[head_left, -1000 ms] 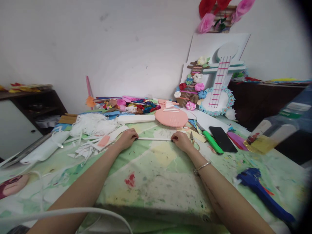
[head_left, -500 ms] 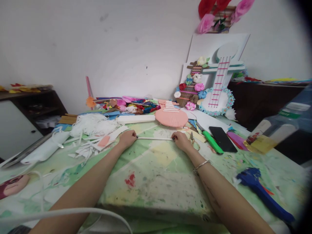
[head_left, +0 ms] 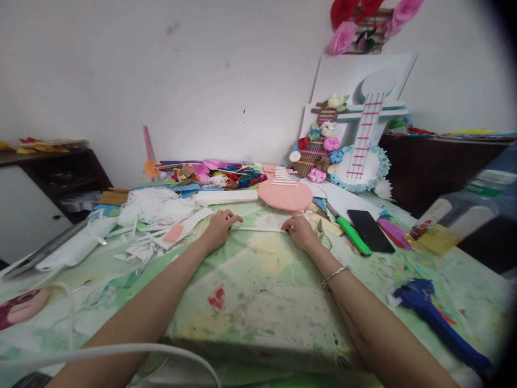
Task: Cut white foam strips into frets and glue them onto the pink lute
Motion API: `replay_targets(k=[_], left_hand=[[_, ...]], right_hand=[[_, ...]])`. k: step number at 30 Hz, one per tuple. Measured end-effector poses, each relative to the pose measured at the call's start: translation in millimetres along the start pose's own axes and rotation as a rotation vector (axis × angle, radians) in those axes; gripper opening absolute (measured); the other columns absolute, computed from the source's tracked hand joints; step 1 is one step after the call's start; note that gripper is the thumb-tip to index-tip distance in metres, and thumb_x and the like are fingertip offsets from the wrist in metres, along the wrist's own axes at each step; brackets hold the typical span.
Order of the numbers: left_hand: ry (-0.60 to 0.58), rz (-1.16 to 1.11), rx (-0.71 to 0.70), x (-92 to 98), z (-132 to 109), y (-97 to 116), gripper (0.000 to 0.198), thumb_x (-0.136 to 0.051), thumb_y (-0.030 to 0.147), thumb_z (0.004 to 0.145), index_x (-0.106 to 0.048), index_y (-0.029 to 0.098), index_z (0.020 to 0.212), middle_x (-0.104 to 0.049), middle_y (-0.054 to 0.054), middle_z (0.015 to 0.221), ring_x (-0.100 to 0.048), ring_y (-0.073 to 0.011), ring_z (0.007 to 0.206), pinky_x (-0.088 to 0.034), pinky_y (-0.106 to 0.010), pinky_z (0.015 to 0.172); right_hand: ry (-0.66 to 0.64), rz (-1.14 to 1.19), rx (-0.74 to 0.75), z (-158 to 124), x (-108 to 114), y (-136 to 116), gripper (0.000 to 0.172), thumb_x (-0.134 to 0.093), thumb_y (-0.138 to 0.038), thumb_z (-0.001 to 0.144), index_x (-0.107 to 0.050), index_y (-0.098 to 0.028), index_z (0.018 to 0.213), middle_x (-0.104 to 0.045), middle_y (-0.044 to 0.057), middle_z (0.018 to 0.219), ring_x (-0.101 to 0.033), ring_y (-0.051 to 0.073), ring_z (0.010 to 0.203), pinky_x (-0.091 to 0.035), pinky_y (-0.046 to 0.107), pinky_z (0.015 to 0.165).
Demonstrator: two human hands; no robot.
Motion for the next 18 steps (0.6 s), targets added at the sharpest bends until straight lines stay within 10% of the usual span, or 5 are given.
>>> replay_targets(k=[4,18], left_hand=[[-0.056,-0.015,-0.240,-6.8,-1.5,13.5,0.052,-0.035,-0.006,0.070,-0.064,0.022,0.104,-0.056,-0.008,0.096,-0.048,-0.0194,0.088,-0.039,-0.032,0.081],[-0.053,0.012,-0.215,-5.2,1.3,28.9,0.027,-0.040,0.022,0.090,-0.066,0.015,0.083,-0.060,-0.010,0.087,-0.052,-0.0205,0.088,-0.041,-0.032,0.080]], right_hand=[[-0.017,-0.013,0.051,-1.1,-0.4,-7.6,0.032,-0.047,0.004,0.069,-0.072,-0.016,0.075,-0.065,0.007,0.079,-0.056,0.018,0.081,-0.040,0.026,0.075],[-0.057,-0.081,0.067,-4.4,-6.9,-12.9,0.020,-0.049,-0.005,0.078,-0.066,-0.014,0.081,-0.064,0.010,0.087,-0.053,0.019,0.089,-0.037,0.028,0.079]])
Point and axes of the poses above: each hand's wrist, its own z-axis towards the middle knuckle, its own x-axis out of the back of the hand, y = z × x, the point moved 7 cm from there along z, towards the middle knuckle
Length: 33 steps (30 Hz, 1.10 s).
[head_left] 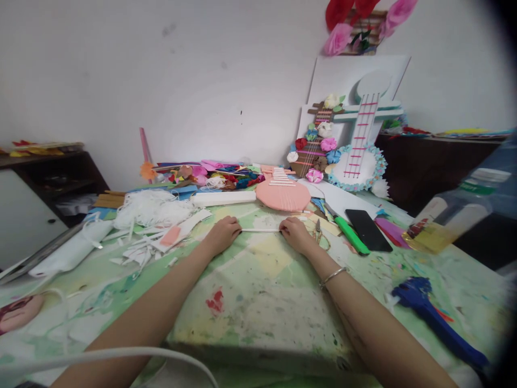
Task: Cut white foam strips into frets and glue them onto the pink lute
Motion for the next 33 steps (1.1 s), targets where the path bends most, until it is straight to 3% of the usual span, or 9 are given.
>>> replay_targets(k=[10,16,23,28,31,33], left_hand=[[0.041,-0.070,0.072,11.8,-2.4,-1.4,0.019,-0.043,0.020,0.085,-0.061,0.015,0.084,-0.061,-0.010,0.087,-0.052,-0.0239,0.088,-0.037,-0.039,0.080],[0.027,-0.315,0.095,26.0,-11.8,-15.1,0.022,-0.043,0.028,0.086,-0.062,0.018,0.083,-0.065,-0.004,0.082,-0.057,-0.0167,0.076,-0.042,-0.028,0.072],[0.092,-0.586,0.293,50.8,-25.0,-36.2,0.026,-0.060,0.039,0.074,-0.065,0.014,0.074,-0.066,-0.004,0.062,-0.059,-0.0138,0.055,-0.044,-0.022,0.052],[0.159,-0.959,0.418,61.6,-32.6,-38.4,0.026,-0.071,0.035,0.063,-0.063,0.013,0.075,-0.066,-0.003,0.062,-0.061,-0.0149,0.056,-0.047,-0.026,0.056],[0.126,-1.159,0.409,61.4,-32.4,-27.7,0.035,-0.074,0.031,0.061,-0.058,0.015,0.087,-0.068,-0.004,0.074,-0.064,-0.0159,0.060,-0.048,-0.027,0.058],[0.100,-1.272,0.423,60.2,-30.9,-18.4,0.042,-0.075,0.029,0.060,-0.054,0.016,0.093,-0.069,-0.003,0.075,-0.065,-0.0159,0.061,-0.047,-0.026,0.058]], right_hand=[[-0.018,0.058,-0.016,-4.1,7.5,-6.2,0.020,-0.041,-0.007,0.083,-0.059,-0.013,0.088,-0.061,0.011,0.093,-0.051,0.019,0.088,-0.035,0.030,0.077],[-0.059,0.185,-0.054,-10.6,19.0,-17.3,0.020,-0.043,-0.003,0.077,-0.059,-0.014,0.081,-0.062,0.006,0.080,-0.052,0.014,0.073,-0.036,0.024,0.067],[-0.094,0.399,-0.130,-23.6,42.3,-39.1,0.017,-0.048,-0.006,0.071,-0.062,-0.015,0.074,-0.061,0.002,0.066,-0.051,0.012,0.064,-0.034,0.023,0.060],[-0.150,0.636,-0.254,-54.5,48.2,-53.5,0.014,-0.046,-0.012,0.069,-0.059,-0.014,0.074,-0.056,-0.001,0.058,-0.043,0.008,0.047,-0.033,0.021,0.047],[-0.169,0.795,-0.338,-87.0,48.7,-64.7,0.011,-0.046,-0.022,0.072,-0.054,-0.015,0.075,-0.051,-0.004,0.055,-0.038,0.006,0.040,-0.031,0.020,0.042],[-0.151,1.027,-0.446,-113.2,44.0,-73.4,0.016,-0.052,-0.032,0.073,-0.051,-0.016,0.076,-0.047,-0.007,0.051,-0.034,0.005,0.037,-0.026,0.019,0.038]])
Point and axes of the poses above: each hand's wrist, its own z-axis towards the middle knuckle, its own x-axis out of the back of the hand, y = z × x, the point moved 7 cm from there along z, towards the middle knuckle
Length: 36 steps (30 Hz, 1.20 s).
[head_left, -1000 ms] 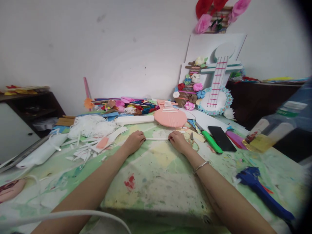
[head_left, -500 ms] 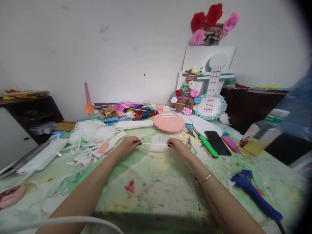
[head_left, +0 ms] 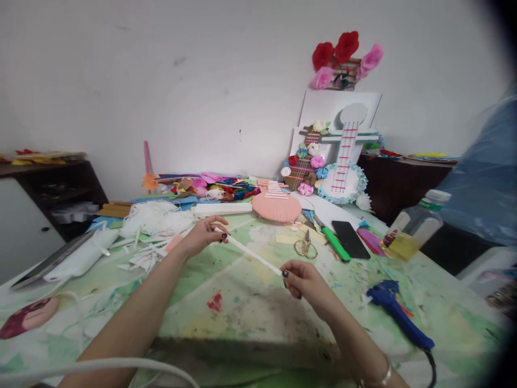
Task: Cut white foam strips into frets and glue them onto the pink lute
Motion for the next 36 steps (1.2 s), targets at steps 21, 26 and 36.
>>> replay_targets(k=[21,26,36], left_hand=[[-0.053,0.644,-0.174,-144.8,45.5,-17.3,0.011,-0.060,0.008,0.060,-0.052,0.017,0.061,-0.056,0.002,0.058,-0.052,-0.0128,0.057,-0.040,-0.025,0.060],[-0.058,0.797,-0.234,-147.2,50.5,-23.8,0.012,-0.057,0.005,0.061,-0.056,0.016,0.060,-0.056,0.002,0.057,-0.052,-0.0126,0.057,-0.039,-0.024,0.060],[-0.002,1.023,-0.357,-160.6,37.3,-31.3,0.007,-0.054,0.008,0.074,-0.054,0.014,0.077,-0.056,-0.007,0.085,-0.055,-0.0168,0.076,-0.044,-0.029,0.070]], right_hand=[[0.125,1.770,-0.543,-85.0,-149.7,44.4,0.022,-0.065,-0.022,0.079,-0.051,-0.013,0.066,-0.033,-0.011,0.047,-0.022,-0.001,0.034,-0.015,0.013,0.036],[0.089,1.799,-0.558,-75.1,-159.4,34.1,0.022,-0.055,-0.019,0.087,-0.048,-0.014,0.066,-0.024,-0.012,0.047,-0.019,0.000,0.034,-0.012,0.014,0.036],[0.045,1.919,-0.554,-85.8,-168.0,42.5,0.010,-0.055,-0.004,0.081,-0.054,-0.010,0.073,-0.028,-0.013,0.047,-0.023,-0.002,0.035,-0.016,0.010,0.037]])
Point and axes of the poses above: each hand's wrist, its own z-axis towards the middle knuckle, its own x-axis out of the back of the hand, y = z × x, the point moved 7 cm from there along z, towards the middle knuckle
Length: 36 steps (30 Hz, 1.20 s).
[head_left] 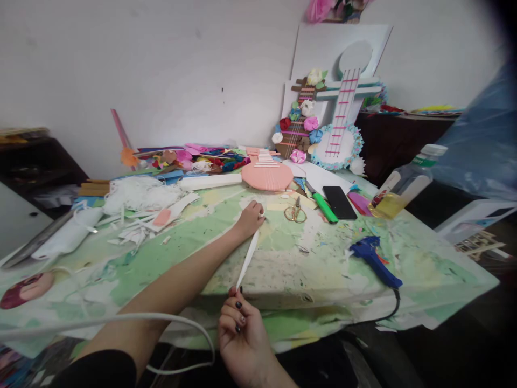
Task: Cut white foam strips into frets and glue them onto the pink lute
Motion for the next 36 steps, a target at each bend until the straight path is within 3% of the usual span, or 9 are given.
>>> replay_targets(k=[6,12,14,16,19,21,23,29,36], left_hand=[[-0.044,0.176,-0.124,-9.7,-5.3,12.5,0.010,-0.044,0.010,0.084,-0.053,0.013,0.081,-0.054,-0.011,0.086,-0.054,-0.0227,0.085,-0.043,-0.036,0.078],[-0.133,0.307,-0.252,-12.8,-8.3,26.5,0.016,-0.039,0.008,0.086,-0.055,0.012,0.084,-0.056,-0.014,0.085,-0.054,-0.0252,0.083,-0.040,-0.038,0.077],[-0.153,0.329,-0.274,-12.2,-9.3,31.9,0.017,-0.039,0.008,0.086,-0.055,0.012,0.086,-0.057,-0.015,0.087,-0.054,-0.0259,0.084,-0.039,-0.039,0.076],[-0.166,0.342,-0.284,-11.9,-9.8,35.8,0.017,-0.039,0.008,0.086,-0.055,0.012,0.087,-0.057,-0.015,0.088,-0.053,-0.0265,0.085,-0.038,-0.039,0.076],[-0.171,0.338,-0.286,-11.9,-10.0,38.3,0.015,-0.041,0.009,0.086,-0.056,0.012,0.087,-0.058,-0.016,0.089,-0.053,-0.0273,0.086,-0.037,-0.039,0.076],[-0.162,0.323,-0.281,-11.6,-10.0,38.2,0.015,-0.041,0.010,0.087,-0.055,0.011,0.088,-0.058,-0.016,0.089,-0.053,-0.0280,0.087,-0.037,-0.040,0.077],[-0.146,0.301,-0.268,-11.0,-10.0,37.0,0.014,-0.041,0.010,0.086,-0.055,0.011,0.087,-0.058,-0.017,0.089,-0.053,-0.0284,0.087,-0.038,-0.041,0.077],[-0.069,0.169,-0.183,-6.0,-8.2,22.8,0.013,-0.042,0.008,0.085,-0.054,0.015,0.085,-0.057,-0.011,0.088,-0.054,-0.0224,0.086,-0.042,-0.035,0.078],[-0.045,-0.042,-0.135,12.9,-22.9,2.3,0.021,-0.044,0.012,0.082,-0.055,0.014,0.100,-0.062,-0.008,0.093,-0.061,-0.0163,0.079,-0.049,-0.031,0.076]], right_hand=[[-0.043,-0.168,0.034,7.4,6.9,-1.6,0.013,-0.061,-0.011,0.079,-0.051,-0.015,0.071,-0.022,-0.012,0.048,-0.018,0.000,0.036,-0.013,0.013,0.038],[0.126,-0.418,0.088,-3.5,29.3,-0.6,0.027,-0.065,-0.037,0.073,-0.050,-0.017,0.063,-0.035,-0.010,0.044,-0.019,0.001,0.031,-0.015,0.017,0.034],[0.106,-0.699,0.234,-16.7,21.5,-14.5,0.035,-0.060,-0.048,0.073,-0.050,-0.018,0.058,-0.035,-0.009,0.040,-0.019,0.003,0.029,-0.016,0.019,0.032],[0.044,-1.120,0.516,-34.1,-4.3,-36.8,0.035,-0.057,-0.047,0.077,-0.052,-0.018,0.057,-0.039,-0.006,0.040,-0.028,0.006,0.032,-0.023,0.021,0.034],[-0.144,-1.840,1.089,-59.1,-59.4,-52.8,0.015,-0.054,-0.027,0.082,-0.066,-0.018,0.081,-0.063,0.006,0.072,-0.057,0.017,0.071,-0.046,0.032,0.066],[-0.276,-2.175,1.240,-55.9,-74.0,-48.1,0.024,-0.049,-0.019,0.084,-0.064,-0.017,0.104,-0.065,0.011,0.100,-0.056,0.022,0.098,-0.045,0.039,0.086],[-0.299,-2.389,1.276,-43.4,-72.4,-45.2,0.033,-0.048,-0.017,0.084,-0.059,-0.014,0.115,-0.061,0.014,0.115,-0.050,0.024,0.113,-0.042,0.043,0.095],[-0.175,-2.559,1.332,-26.1,-52.5,-40.0,0.037,-0.046,-0.018,0.085,-0.055,-0.010,0.120,-0.059,0.015,0.123,-0.047,0.024,0.122,-0.038,0.042,0.102],[-0.178,-2.555,1.324,-28.1,-53.1,-41.6,0.036,-0.047,-0.019,0.086,-0.054,-0.010,0.121,-0.059,0.014,0.123,-0.049,0.023,0.120,-0.038,0.040,0.102]])
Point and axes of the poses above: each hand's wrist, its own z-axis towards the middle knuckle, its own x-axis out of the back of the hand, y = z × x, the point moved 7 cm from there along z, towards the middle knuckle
